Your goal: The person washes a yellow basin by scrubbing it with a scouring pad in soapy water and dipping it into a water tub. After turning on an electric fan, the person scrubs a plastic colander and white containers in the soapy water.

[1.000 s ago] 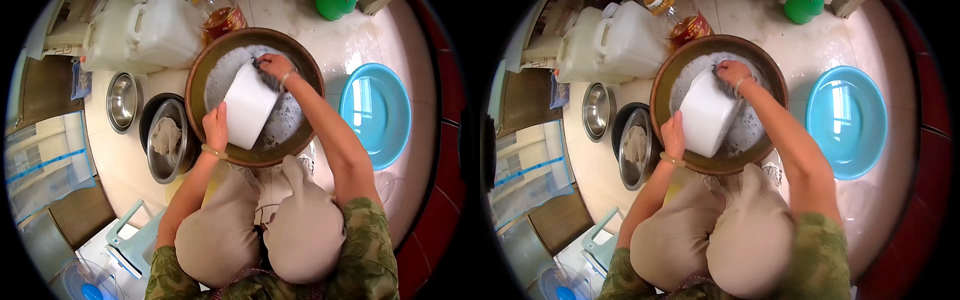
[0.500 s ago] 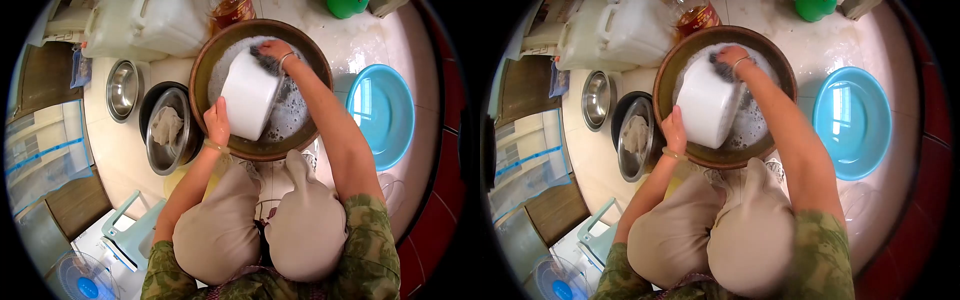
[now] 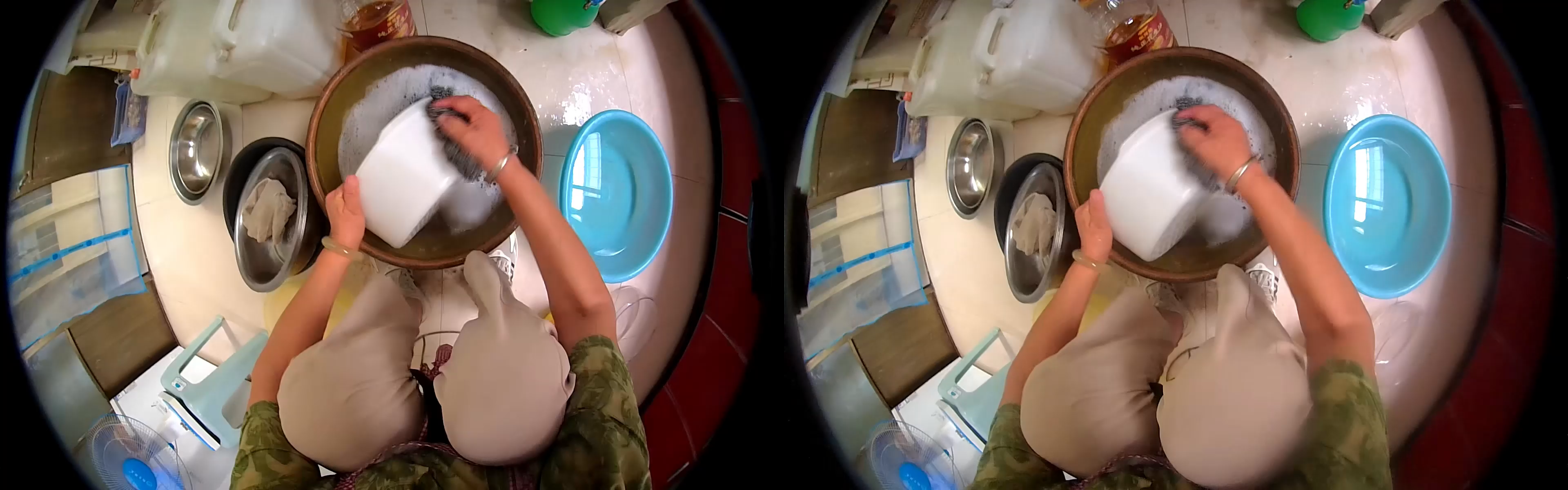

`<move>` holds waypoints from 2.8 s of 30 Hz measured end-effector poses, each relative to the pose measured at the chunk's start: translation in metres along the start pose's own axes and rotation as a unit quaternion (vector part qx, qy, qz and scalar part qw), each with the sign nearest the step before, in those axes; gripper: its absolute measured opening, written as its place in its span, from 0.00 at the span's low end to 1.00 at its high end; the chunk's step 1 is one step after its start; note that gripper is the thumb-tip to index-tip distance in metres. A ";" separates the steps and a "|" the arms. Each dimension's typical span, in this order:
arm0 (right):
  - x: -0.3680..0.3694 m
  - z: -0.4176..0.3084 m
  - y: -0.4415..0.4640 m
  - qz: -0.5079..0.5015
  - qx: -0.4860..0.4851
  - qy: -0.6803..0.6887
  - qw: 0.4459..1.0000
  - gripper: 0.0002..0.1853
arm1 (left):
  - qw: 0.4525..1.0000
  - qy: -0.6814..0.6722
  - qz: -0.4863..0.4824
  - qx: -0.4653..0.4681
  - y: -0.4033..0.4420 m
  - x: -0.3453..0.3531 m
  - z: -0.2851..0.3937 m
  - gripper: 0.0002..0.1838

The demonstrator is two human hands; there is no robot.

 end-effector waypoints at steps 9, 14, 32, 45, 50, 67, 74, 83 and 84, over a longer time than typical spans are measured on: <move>0.028 0.115 0.028 -0.119 0.253 0.262 0.924 0.12 | 0.997 -0.043 0.054 -0.020 -0.004 -0.006 -0.014 0.32; 0.012 0.069 -0.016 -0.017 0.170 0.183 0.968 0.12 | 0.998 0.031 0.009 0.053 -0.009 -0.019 0.009 0.28; 0.031 -0.070 -0.028 0.056 -0.193 -0.104 0.974 0.14 | 0.998 -0.026 -0.027 -0.055 -0.007 0.011 0.015 0.22; 0.029 -0.055 -0.017 0.017 -0.232 -0.054 0.971 0.14 | 0.995 -0.061 -0.043 -0.066 -0.029 -0.015 -0.045 0.23; 0.054 0.062 0.054 -0.133 0.143 0.136 0.971 0.17 | 0.992 -0.082 -0.069 -0.064 -0.017 -0.009 -0.013 0.21; 0.041 -0.019 0.035 -0.091 -0.068 -0.078 0.990 0.16 | 1.000 0.029 0.011 0.000 0.003 0.013 0.004 0.24; 0.088 0.165 0.051 -0.229 0.274 0.381 0.853 0.14 | 0.993 0.108 -0.038 0.021 0.000 0.018 0.026 0.27; 0.077 0.250 0.003 -0.113 0.267 0.341 0.894 0.17 | 0.998 0.033 -0.040 -0.024 0.021 0.005 0.006 0.30; 0.068 0.233 0.004 -0.089 0.265 0.419 0.864 0.15 | 0.998 0.037 -0.036 -0.028 0.021 0.007 0.008 0.30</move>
Point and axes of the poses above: each hand's wrist, its own y-axis towards the middle knuckle, its own x-axis out of the palm, z = x × y, the point moved 8 cm from there along y, towards the middle knuckle, and after that the axes turned 11 degrees about -y, right-handed, at the moved point
